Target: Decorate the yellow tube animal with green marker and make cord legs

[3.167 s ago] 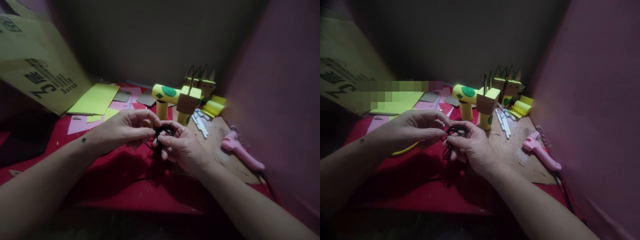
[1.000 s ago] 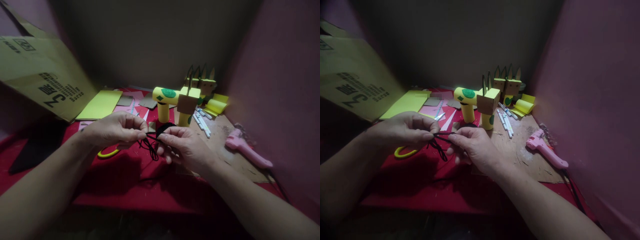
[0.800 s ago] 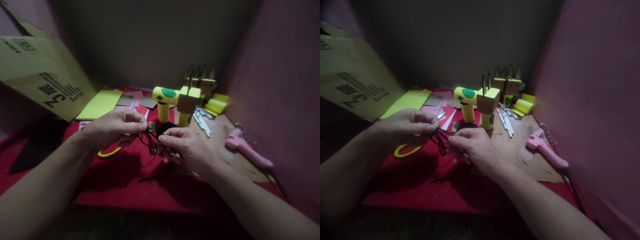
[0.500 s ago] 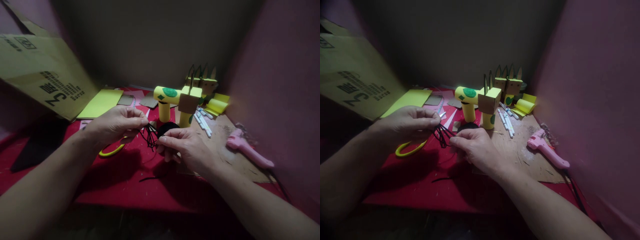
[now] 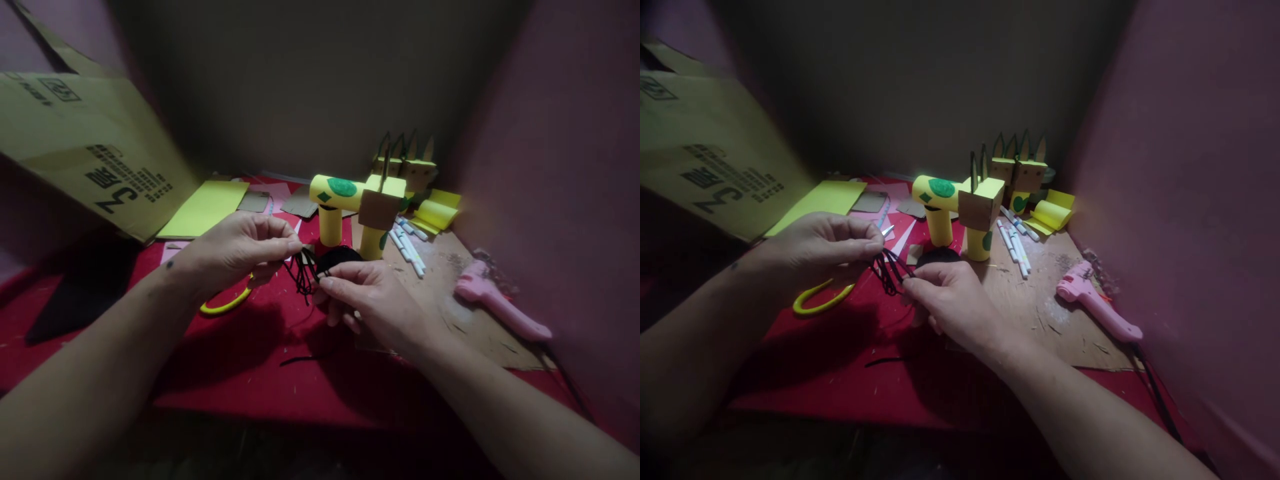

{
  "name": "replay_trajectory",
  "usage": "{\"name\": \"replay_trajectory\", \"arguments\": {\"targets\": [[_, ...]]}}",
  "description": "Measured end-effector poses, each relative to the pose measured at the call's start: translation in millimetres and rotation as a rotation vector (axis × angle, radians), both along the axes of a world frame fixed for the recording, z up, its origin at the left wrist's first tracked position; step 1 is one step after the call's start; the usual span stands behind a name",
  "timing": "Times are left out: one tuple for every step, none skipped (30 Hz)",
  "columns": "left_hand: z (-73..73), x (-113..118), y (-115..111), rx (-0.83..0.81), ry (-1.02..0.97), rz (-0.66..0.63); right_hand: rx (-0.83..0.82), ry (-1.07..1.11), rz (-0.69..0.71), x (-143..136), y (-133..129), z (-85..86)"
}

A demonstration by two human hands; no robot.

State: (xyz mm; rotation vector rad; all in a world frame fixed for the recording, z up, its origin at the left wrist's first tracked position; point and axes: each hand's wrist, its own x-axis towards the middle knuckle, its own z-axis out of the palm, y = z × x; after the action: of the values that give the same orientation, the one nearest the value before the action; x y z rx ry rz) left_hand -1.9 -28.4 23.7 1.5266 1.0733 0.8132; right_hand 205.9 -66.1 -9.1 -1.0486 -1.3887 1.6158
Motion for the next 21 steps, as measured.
{"name": "replay_trajectory", "arguments": {"targets": [[0.9,-0.2,-0.8,0.005,0.008,-0.008,0.007,0.041,-0.006,0.2,0.2,-0.9],[1.7,-0.2,-1.6,0.004,0.022,-0.019,0.013,0.076,-0.007,0.4,0.4,-1.5],[2.3,0.0,-2.3,0.001,0.037,-0.035,0.018,0.101,-0.004,0.5,0.6,-2.1],[2.6,0.5,-2.8,-0.004,0.050,-0.060,0.022,0.115,-0.001,0.5,0.7,-2.4],[2.5,0.9,-3.0,-0.014,0.059,-0.090,0.023,0.124,-0.001,0.3,0.8,-2.7],[2.2,1.4,-3.1,-0.027,0.062,-0.120,0.016,0.140,-0.010,-0.2,0.8,-2.8],[1.4,1.9,-2.8,-0.044,0.063,-0.148,0.004,0.162,-0.022,-0.8,0.8,-2.9],[0.5,2.2,-2.4,-0.062,0.060,-0.174,-0.009,0.184,-0.030,-1.6,0.8,-3.0],[-0.6,2.3,-1.8,-0.074,0.059,-0.192,-0.013,0.200,-0.034,-2.5,0.7,-3.0],[-1.7,2.4,-1.1,-0.081,0.063,-0.203,-0.009,0.200,-0.033,-3.4,0.6,-2.9],[-2.7,2.3,-0.6,-0.083,0.070,-0.210,0.002,0.183,-0.030,-4.1,0.4,-2.8],[-3.5,2.0,-0.2,-0.082,0.075,-0.219,0.019,0.153,-0.028,-4.6,0.2,-2.6],[-4.0,1.7,0.0,-0.081,0.080,-0.229,0.036,0.115,-0.030,-4.7,0.0,-2.3],[-4.3,1.2,0.0,-0.079,0.086,-0.238,0.047,0.081,-0.035,-4.7,-0.2,-1.8],[-4.4,0.8,-0.1,-0.077,0.093,-0.250,0.052,0.058,-0.043,-4.4,-0.3,-1.2],[-4.3,0.4,-0.3,-0.074,0.099,-0.259,0.054,0.043,-0.050,-4.0,-0.3,-0.7],[-4.1,0.1,-0.5,-0.069,0.106,-0.264,0.054,0.034,-0.054,-3.5,-0.3,-0.1],[-3.9,0.0,-0.7,-0.065,0.114,-0.264,0.052,0.030,-0.057,-3.0,-0.2,0.4],[-3.7,0.1,-0.7,-0.067,0.122,-0.263,0.049,0.028,-0.058,-2.6,0.0,0.8],[-3.6,0.4,-0.7,-0.075,0.131,-0.259,0.044,0.027,-0.057,-2.3,0.3,1.1],[-3.6,0.8,-0.5,-0.087,0.146,-0.253,0.039,0.025,-0.055,-2.1,0.6,1.2]]}}
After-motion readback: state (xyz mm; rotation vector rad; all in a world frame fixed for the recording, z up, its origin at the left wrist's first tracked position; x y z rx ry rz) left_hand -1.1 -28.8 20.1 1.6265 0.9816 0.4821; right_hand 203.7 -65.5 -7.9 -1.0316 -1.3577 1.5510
